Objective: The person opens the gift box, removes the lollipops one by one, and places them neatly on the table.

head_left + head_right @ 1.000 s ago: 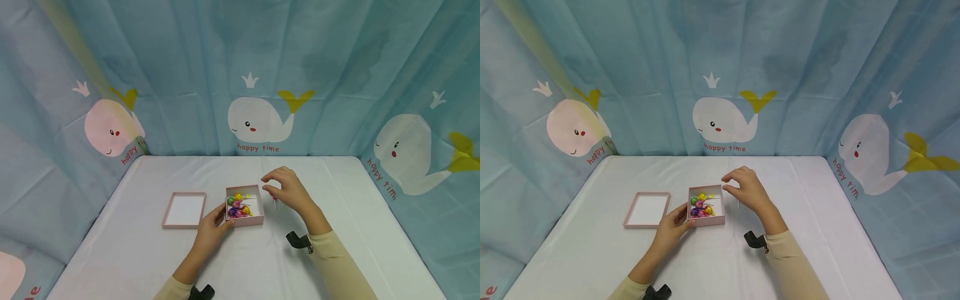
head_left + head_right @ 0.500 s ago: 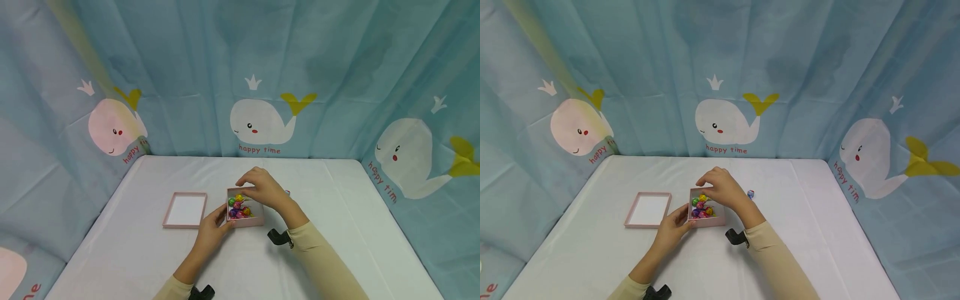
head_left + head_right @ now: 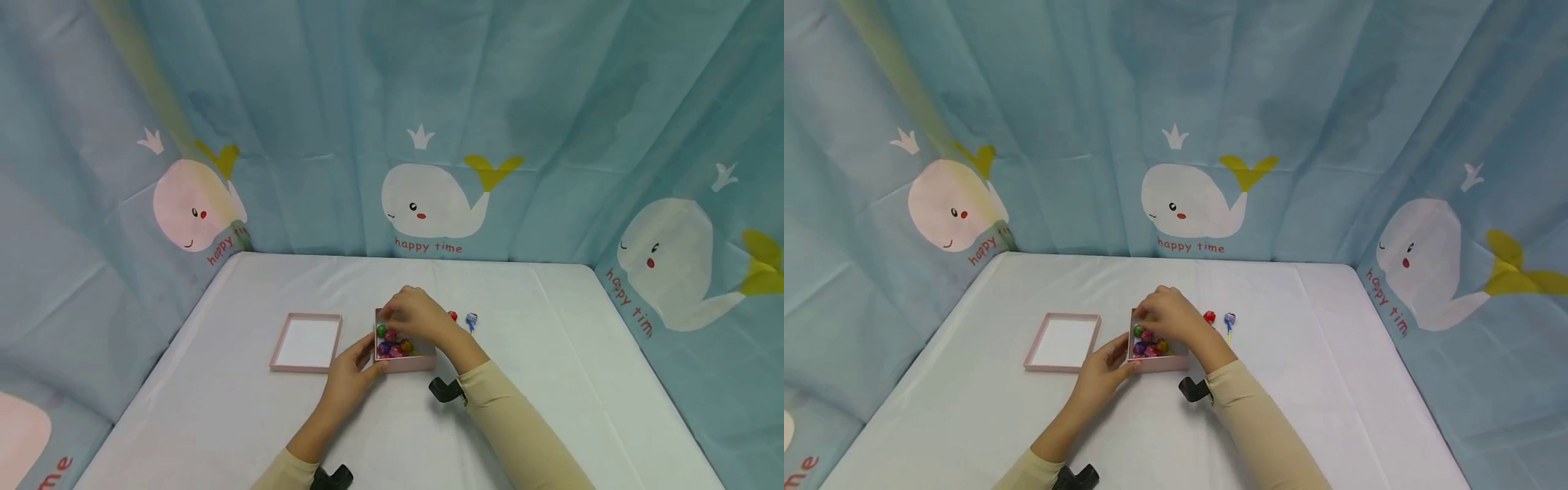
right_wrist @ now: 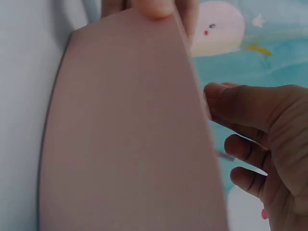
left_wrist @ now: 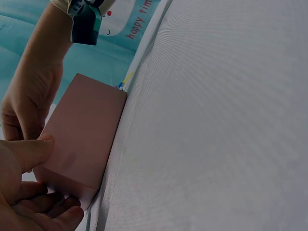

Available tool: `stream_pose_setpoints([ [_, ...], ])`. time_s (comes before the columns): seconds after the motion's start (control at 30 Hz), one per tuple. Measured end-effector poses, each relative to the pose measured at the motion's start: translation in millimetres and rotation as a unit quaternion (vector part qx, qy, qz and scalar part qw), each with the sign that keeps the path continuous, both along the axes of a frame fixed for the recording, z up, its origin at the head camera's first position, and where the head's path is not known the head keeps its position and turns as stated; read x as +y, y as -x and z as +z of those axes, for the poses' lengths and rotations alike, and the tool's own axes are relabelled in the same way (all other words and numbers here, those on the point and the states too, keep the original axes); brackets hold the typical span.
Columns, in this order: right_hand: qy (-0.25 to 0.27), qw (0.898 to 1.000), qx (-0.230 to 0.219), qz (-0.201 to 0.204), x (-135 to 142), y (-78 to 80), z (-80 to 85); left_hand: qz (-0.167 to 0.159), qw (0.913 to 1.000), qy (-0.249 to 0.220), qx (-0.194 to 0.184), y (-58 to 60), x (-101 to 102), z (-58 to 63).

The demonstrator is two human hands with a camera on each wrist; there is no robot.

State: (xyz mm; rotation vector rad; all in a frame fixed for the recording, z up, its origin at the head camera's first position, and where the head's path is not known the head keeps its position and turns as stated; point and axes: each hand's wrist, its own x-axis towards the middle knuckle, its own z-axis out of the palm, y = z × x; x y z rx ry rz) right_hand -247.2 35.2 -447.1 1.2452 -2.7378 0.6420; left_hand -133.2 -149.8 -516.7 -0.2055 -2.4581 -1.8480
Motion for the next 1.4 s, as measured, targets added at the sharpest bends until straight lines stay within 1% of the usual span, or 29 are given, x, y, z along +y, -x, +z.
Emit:
stream_pose_setpoints([
  [0.23, -0.049, 0.999, 0.016, 0.003, 4, 3.3, -12.7, 0.004, 0.9999, 0.013, 0.0, 0.9, 0, -0.4],
  [0.4, -0.067, 0.998, 0.012, 0.001, 4, 3.6, -15.7, 0.003, 0.9999, 0.012, 0.001, 1.2, 1, 0.2],
  [0.53, -0.067, 0.998, 0.006, -0.001, 4, 2.6, -14.5, 0.003, 0.9999, 0.01, -0.004, 1.2, 1, 1.9],
  [0.67, -0.068, 0.998, 0.011, 0.001, 3, 0.9, -13.8, 0.004, 0.9999, 0.007, -0.007, 1.6, 2, 3.6],
  [0.83, -0.061, 0.998, 0.019, 0.001, 3, 0.0, -18.7, -0.002, 1.0, 0.007, -0.001, 1.4, 2, 4.4],
  [0.93, -0.063, 0.998, 0.031, 0.004, 4, 0.5, -24.0, -0.003, 1.0, 0.007, 0.0, 1.4, 1, 4.8],
  [1.07, -0.074, 0.995, 0.058, 0.013, 5, 1.7, -29.9, -0.003, 1.0, 0.005, 0.0, 1.4, 1, 4.4],
  [1.2, -0.085, 0.993, 0.081, 0.019, 5, 2.0, -31.6, -0.001, 1.0, -0.003, -0.002, 1.2, 2, 3.7],
  [1.4, -0.112, 0.989, 0.099, 0.021, 2, 0.7, -32.3, 0.004, 0.9998, -0.018, -0.001, 0.2, 2, 2.8],
])
